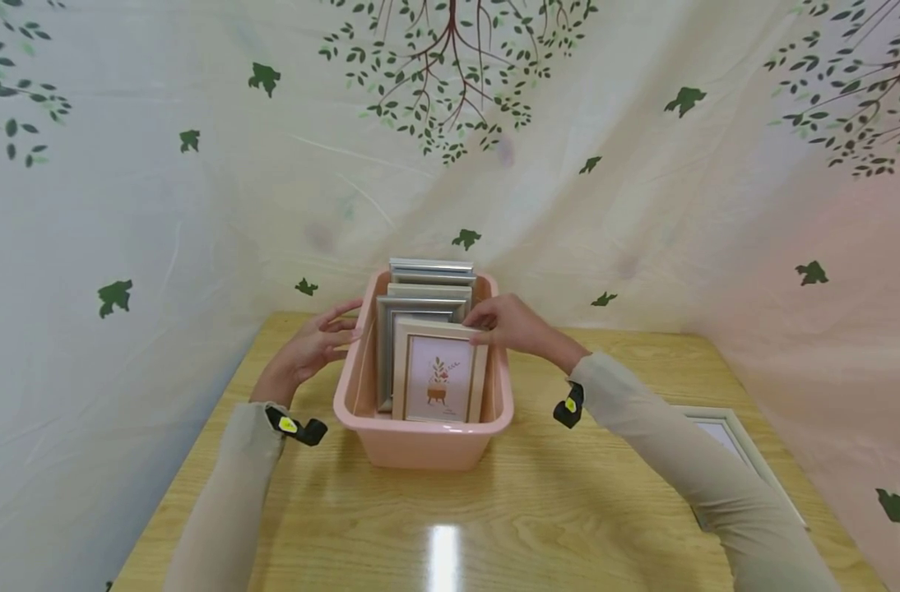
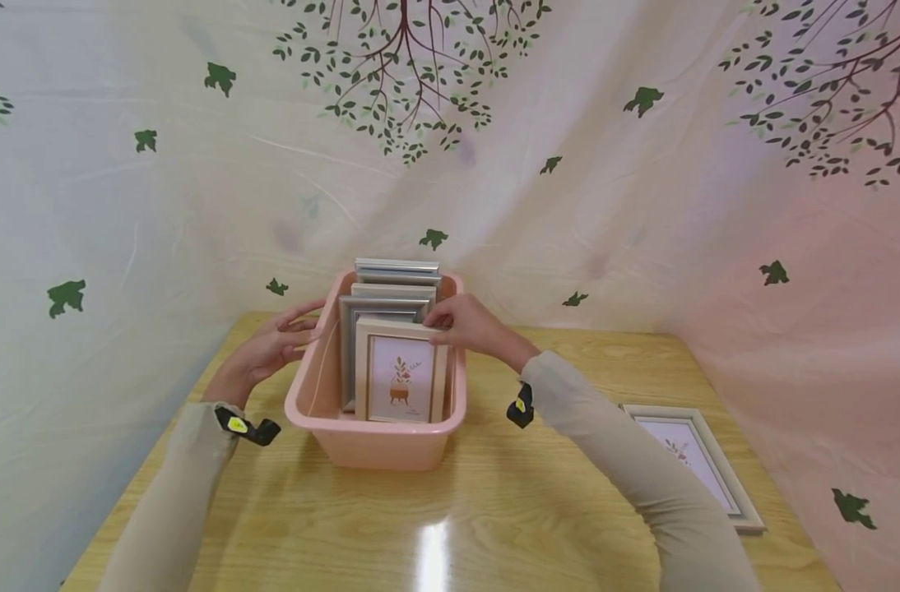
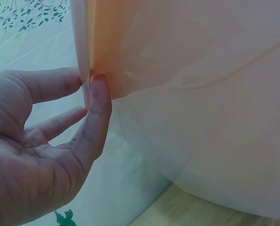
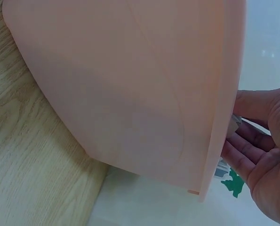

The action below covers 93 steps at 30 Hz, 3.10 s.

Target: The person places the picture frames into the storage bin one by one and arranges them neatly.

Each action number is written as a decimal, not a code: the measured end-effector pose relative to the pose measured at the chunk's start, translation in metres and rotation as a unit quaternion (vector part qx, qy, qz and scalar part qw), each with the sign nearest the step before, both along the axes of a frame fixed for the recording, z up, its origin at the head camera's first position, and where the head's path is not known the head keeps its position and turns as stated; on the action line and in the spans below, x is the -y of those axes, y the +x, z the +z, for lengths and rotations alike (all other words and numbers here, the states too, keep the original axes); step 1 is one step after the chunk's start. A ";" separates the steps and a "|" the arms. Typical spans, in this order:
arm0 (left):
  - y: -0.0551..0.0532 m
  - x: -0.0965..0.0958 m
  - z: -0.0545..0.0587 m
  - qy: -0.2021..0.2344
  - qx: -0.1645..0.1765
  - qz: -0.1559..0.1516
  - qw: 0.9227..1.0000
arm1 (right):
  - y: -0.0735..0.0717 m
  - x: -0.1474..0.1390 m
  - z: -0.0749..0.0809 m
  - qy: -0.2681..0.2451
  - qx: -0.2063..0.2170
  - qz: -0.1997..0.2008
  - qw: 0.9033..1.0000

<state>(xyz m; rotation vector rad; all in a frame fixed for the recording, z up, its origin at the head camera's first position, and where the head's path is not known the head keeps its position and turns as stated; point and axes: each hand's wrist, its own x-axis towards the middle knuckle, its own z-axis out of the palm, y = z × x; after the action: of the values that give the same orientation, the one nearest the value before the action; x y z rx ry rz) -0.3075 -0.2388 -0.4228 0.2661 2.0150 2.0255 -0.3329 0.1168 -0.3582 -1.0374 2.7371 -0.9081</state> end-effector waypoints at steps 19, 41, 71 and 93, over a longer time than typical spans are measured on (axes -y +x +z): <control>0.003 -0.001 0.001 0.005 -0.002 0.002 1.000 | -0.001 0.010 -0.006 -0.073 -0.050 -0.017 0.996; 0.001 -0.001 -0.001 0.006 -0.001 0.004 1.000 | -0.019 0.014 -0.008 -0.076 -0.049 -0.031 0.995; 0.000 -0.001 -0.001 0.007 0.006 0.000 1.000 | -0.022 0.009 -0.019 -0.033 -0.110 -0.014 0.993; -0.001 -0.001 0.000 0.002 0.007 0.004 1.000 | -0.021 0.009 -0.018 -0.032 -0.116 -0.020 0.993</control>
<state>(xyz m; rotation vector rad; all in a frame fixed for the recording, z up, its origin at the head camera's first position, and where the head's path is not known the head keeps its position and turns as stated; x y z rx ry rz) -0.3087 -0.2376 -0.4232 0.2435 2.0067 2.0302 -0.3535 0.1075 -0.3760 -1.1711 2.9450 -0.9412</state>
